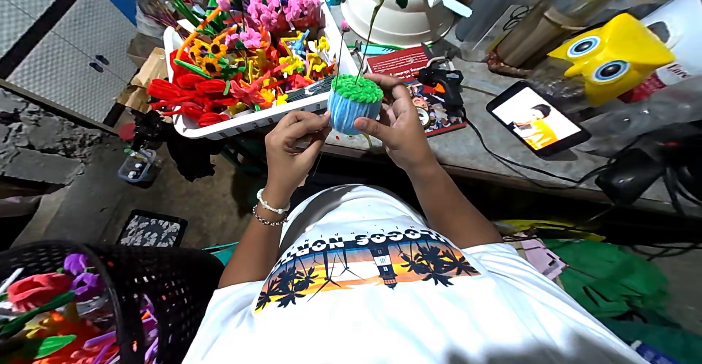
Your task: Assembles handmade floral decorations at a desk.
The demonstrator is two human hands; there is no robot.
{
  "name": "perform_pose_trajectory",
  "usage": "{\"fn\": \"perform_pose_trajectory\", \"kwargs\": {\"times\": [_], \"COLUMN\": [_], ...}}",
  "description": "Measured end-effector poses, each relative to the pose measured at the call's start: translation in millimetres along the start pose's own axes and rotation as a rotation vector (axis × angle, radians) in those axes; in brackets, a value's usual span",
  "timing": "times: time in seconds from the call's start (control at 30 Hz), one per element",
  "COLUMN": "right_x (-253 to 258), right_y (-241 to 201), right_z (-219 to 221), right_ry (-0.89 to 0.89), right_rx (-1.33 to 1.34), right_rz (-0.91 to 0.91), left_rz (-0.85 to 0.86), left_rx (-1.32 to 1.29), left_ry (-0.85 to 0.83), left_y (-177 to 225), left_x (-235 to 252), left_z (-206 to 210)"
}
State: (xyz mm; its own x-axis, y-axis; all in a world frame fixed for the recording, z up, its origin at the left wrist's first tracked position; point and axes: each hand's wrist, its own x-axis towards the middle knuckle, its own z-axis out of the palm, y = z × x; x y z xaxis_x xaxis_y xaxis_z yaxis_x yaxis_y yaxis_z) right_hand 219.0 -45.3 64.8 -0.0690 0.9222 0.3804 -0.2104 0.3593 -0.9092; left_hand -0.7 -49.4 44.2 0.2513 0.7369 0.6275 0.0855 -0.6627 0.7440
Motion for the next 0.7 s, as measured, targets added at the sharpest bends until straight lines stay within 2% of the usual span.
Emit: {"fn": "perform_pose_trajectory", "kwargs": {"times": [0.7], "right_x": [1.1], "right_y": [2.6], "right_z": [-0.1], "right_ry": [-0.01], "right_rx": [-0.007], "right_rz": [-0.006], "left_rz": [-0.013], "left_rx": [-0.012], "left_ry": [-0.013], "left_y": [-0.6], "left_x": [-0.7], "left_z": [-0.4]}}
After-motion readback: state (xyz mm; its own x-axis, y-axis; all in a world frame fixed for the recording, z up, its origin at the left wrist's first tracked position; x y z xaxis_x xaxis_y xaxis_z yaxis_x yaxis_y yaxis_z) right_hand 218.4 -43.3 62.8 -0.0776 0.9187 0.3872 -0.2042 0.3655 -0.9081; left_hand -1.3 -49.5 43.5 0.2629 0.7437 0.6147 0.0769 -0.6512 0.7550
